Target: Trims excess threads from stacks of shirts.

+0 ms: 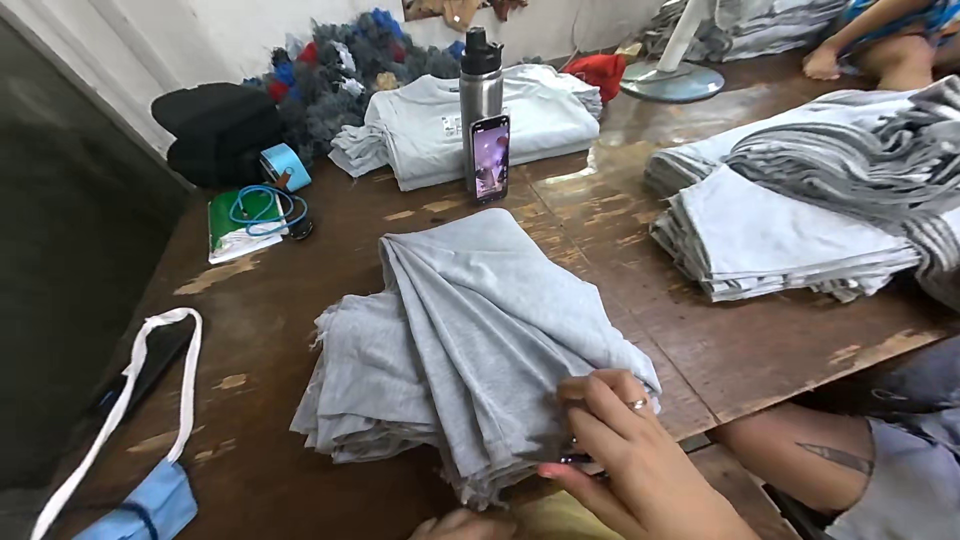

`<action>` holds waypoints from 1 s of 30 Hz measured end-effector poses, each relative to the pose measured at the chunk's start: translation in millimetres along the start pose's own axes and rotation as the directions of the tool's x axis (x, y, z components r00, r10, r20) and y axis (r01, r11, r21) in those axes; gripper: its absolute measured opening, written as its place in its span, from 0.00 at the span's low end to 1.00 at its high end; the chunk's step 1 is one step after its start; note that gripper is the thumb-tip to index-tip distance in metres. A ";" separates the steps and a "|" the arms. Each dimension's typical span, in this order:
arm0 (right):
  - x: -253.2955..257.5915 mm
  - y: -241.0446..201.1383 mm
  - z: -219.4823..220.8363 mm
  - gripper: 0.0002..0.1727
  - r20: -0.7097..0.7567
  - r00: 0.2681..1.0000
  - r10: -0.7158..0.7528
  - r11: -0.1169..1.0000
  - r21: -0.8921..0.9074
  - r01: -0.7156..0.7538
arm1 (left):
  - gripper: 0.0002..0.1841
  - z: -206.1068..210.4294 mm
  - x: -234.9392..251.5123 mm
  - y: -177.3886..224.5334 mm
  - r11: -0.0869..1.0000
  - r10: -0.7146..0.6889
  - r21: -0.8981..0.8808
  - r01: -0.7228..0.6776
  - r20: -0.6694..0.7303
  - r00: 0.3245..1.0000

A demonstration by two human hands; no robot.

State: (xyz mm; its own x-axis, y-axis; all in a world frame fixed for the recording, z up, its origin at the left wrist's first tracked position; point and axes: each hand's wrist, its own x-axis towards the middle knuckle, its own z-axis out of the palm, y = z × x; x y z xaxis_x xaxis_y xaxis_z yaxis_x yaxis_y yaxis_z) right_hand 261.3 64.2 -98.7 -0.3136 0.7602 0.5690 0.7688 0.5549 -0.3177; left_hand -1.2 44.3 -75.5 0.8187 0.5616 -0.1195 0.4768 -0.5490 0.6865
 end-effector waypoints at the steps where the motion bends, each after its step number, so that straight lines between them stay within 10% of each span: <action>1: 1.4 -2.6 1.9 0.21 -0.030 0.999 -0.009 1.000 0.013 0.009 | 0.18 -2.7 -1.3 -0.8 0.999 0.033 0.008 -0.033 -0.056 0.998; 6: 27.5 2.1 4.7 0.05 -0.087 0.990 -0.110 0.963 0.238 0.127 | 0.09 -4.3 15.6 3.7 0.984 0.167 0.046 -0.173 -0.577 0.799; 13: 42.6 73.1 -52.5 0.11 -0.605 0.769 0.209 0.978 0.109 -0.180 | 0.11 13.0 38.6 -21.5 0.993 0.098 0.119 -0.011 -0.764 0.638; 21: 21.6 12.6 6.4 0.10 0.021 0.997 -0.068 0.932 0.357 0.056 | 0.07 11.4 51.3 -17.0 0.990 0.125 0.139 -0.015 -0.837 0.533; 30: 44.5 15.8 -9.7 0.08 -0.260 0.963 -0.073 0.805 0.554 0.211 | 0.12 5.3 57.2 -12.9 0.978 0.120 0.191 0.087 -0.851 0.512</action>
State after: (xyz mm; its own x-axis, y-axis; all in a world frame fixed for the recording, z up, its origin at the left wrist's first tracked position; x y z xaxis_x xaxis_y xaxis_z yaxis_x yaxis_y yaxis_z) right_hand 264.9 103.6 -71.0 -0.2128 0.6036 0.7684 0.2444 0.7943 -0.5562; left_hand 41.1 80.1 -95.0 0.2042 0.7479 0.6317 0.5987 -0.6059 0.5238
